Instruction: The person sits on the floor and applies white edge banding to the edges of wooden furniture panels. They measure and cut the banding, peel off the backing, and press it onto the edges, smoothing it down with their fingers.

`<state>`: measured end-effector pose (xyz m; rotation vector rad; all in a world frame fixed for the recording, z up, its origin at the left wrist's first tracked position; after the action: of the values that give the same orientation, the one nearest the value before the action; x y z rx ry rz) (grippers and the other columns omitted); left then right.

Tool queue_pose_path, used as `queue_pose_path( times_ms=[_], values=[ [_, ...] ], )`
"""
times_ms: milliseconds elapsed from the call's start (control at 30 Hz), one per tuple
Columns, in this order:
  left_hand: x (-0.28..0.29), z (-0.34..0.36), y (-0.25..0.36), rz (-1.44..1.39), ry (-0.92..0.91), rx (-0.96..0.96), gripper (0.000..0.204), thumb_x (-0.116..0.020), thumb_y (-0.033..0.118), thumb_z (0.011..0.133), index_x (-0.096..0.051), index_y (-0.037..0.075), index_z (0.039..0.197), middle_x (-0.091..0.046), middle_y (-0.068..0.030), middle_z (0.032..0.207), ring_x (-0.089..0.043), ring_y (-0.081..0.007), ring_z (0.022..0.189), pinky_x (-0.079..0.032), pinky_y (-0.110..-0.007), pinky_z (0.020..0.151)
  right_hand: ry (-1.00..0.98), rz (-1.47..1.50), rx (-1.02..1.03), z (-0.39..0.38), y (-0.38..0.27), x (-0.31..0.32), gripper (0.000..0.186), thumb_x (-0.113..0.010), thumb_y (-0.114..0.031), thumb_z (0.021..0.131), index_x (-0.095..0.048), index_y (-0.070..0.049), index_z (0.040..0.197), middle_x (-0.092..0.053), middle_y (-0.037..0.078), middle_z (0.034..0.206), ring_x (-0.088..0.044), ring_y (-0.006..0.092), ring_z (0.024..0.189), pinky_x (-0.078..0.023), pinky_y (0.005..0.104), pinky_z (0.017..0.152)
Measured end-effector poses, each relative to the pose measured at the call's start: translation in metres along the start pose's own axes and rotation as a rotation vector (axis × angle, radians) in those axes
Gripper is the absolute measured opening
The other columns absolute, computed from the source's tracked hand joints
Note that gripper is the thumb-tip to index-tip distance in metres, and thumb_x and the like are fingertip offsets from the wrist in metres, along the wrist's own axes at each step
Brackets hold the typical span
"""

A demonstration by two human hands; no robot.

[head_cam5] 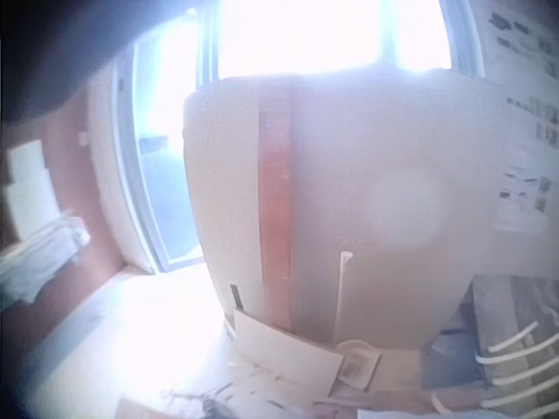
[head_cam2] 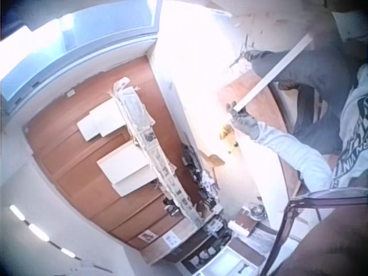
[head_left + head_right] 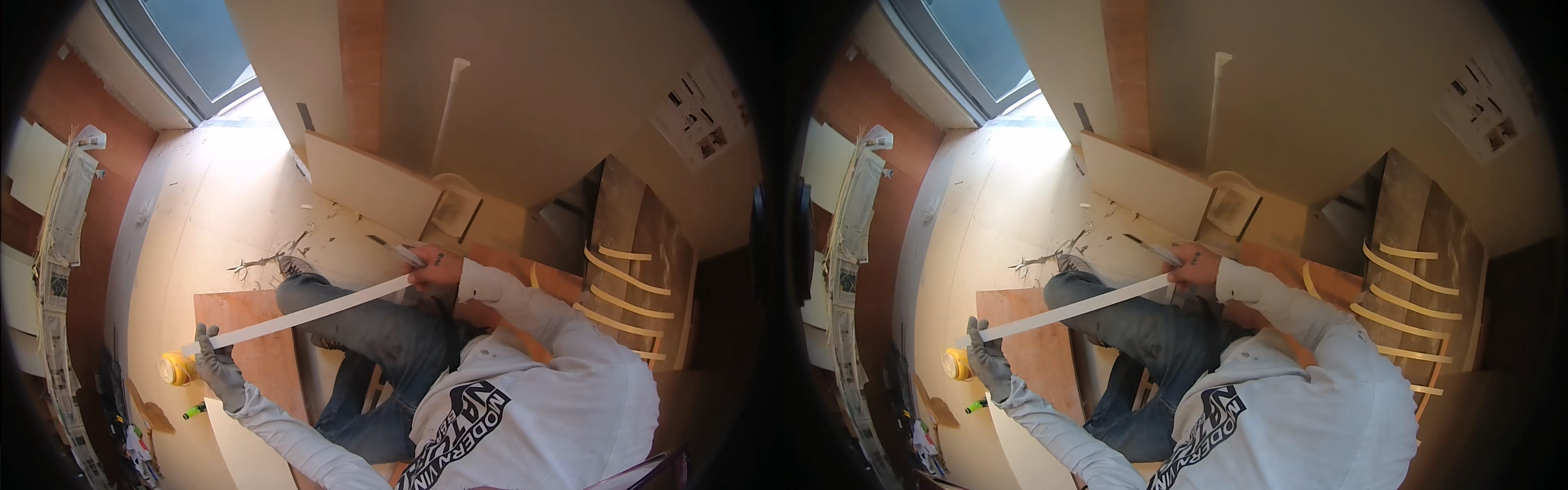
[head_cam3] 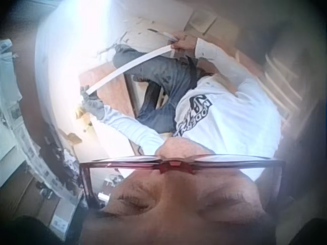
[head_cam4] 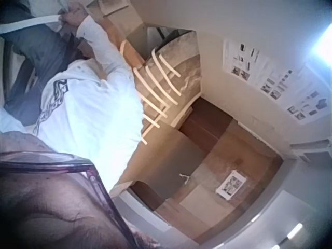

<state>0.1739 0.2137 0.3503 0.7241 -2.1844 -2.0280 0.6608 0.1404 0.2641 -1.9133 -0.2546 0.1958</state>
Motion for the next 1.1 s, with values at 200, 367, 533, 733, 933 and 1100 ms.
queue_pose_path(
  times_ms=[200,367,533,733,933,1100],
  values=[
    [-0.077,0.035,-0.017,0.230,-0.128,-0.054,0.036,-0.061,0.019,0.099,-0.059,-0.003,0.128,-0.069,-0.0063,0.088,-0.049,-0.0051,0.055,-0.039,-0.019,0.047,0.333,0.229,-0.176,-0.021,0.074,0.072,0.011,-0.065,-0.003,0.083,-0.061,0.000,0.094,-0.062,0.006,0.067,-0.062,0.0153,0.060,-0.051,0.0295,0.055],
    [-0.141,0.064,-0.033,0.113,-0.114,-0.051,0.044,-0.065,0.012,0.094,-0.054,-0.005,0.133,-0.069,-0.0106,0.095,-0.051,-0.0064,0.057,-0.042,-0.021,0.049,0.401,-0.020,-0.230,-0.021,0.103,0.115,0.014,-0.067,-0.007,0.084,-0.059,0.000,0.093,-0.063,0.009,0.067,-0.063,0.0182,0.058,-0.052,0.0332,0.054],
    [-0.218,0.068,-0.037,0.169,-0.188,-0.044,0.050,-0.064,0.009,0.094,-0.048,-0.006,0.138,-0.068,-0.0117,0.099,-0.053,-0.0077,0.063,-0.044,-0.021,0.056,0.476,0.142,-0.253,-0.035,0.133,0.126,0.007,-0.065,-0.007,0.086,-0.060,-0.002,0.088,-0.063,0.006,0.067,-0.062,0.0149,0.058,-0.050,0.0305,0.054],
    [-0.289,0.090,-0.079,0.186,-0.434,0.070,0.054,-0.061,0.000,0.093,-0.042,-0.005,0.143,-0.064,-0.0143,0.116,-0.057,-0.0096,0.077,-0.048,-0.023,0.067,0.745,0.207,-0.226,-0.050,0.153,0.159,0.011,-0.069,-0.006,0.084,-0.061,-0.002,0.091,-0.062,0.006,0.070,-0.061,0.0142,0.059,-0.048,0.0286,0.053],
    [-0.328,0.164,-0.119,0.502,-0.372,-0.048,0.058,-0.068,0.004,0.088,-0.046,-0.003,0.142,-0.069,-0.0103,0.105,-0.060,-0.0106,0.075,-0.051,-0.024,0.068,1.043,0.677,-0.045,-0.019,0.131,0.196,0.024,-0.072,0.004,0.079,-0.058,0.003,0.098,-0.063,0.010,0.077,-0.062,0.0174,0.062,-0.051,0.0292,0.056],
    [-0.355,0.236,-0.168,0.535,-0.324,-0.024,0.072,-0.076,-0.003,0.078,-0.045,-0.001,0.143,-0.060,-0.0063,0.092,-0.059,-0.0136,0.070,-0.052,-0.025,0.062,1.217,0.938,-0.117,0.038,0.165,0.206,0.025,-0.072,0.006,0.080,-0.060,0.003,0.102,-0.064,0.011,0.087,-0.066,0.0210,0.073,-0.060,0.0317,0.063]
  ],
)
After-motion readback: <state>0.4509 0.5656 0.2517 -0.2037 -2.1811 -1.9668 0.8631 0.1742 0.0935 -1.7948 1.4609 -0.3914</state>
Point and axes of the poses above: each hand's wrist, its own z-axis towards the middle knuckle, its own x-axis out of the back of the hand, y = z × x, the point moved 7 cm from there along z, towards the middle knuckle
